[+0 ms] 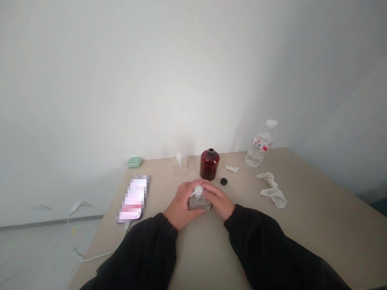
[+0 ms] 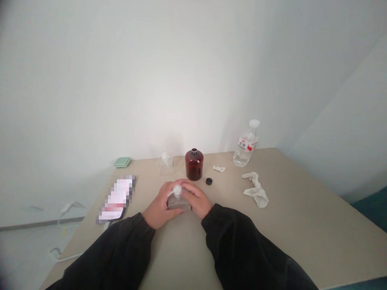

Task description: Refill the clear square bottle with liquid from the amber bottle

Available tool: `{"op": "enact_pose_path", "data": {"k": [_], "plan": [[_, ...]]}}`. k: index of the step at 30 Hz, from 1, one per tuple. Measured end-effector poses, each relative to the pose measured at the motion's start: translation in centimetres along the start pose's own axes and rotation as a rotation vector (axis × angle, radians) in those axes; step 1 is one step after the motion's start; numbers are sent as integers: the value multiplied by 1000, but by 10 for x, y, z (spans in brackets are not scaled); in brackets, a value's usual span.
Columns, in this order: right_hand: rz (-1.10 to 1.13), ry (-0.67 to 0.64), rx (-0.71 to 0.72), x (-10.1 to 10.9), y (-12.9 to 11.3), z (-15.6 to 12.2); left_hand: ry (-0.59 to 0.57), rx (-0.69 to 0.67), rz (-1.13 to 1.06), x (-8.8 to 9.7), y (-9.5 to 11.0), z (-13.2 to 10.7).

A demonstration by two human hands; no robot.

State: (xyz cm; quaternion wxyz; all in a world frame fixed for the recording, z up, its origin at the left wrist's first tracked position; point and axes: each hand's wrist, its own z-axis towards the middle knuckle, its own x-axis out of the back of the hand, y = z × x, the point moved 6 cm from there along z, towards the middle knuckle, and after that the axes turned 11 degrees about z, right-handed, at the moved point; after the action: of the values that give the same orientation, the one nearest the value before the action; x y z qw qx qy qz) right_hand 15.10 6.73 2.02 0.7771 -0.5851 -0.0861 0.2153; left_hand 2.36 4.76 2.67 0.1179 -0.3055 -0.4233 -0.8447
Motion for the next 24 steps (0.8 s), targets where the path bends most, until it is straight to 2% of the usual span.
{"op": "enact_pose_path", "data": {"k": [7, 14, 19, 24], "plan": [[120, 34, -28, -1, 14, -3, 11, 9, 18, -2, -3, -2], [-22, 36, 33, -2, -5, -1, 1, 12, 19, -2, -1, -2], [9, 52, -3, -1, 1, -2, 3, 49, 3, -2, -3, -3], [-22, 33, 39, -1, -3, -1, 17, 54, -1, -4, -7, -5]]}}
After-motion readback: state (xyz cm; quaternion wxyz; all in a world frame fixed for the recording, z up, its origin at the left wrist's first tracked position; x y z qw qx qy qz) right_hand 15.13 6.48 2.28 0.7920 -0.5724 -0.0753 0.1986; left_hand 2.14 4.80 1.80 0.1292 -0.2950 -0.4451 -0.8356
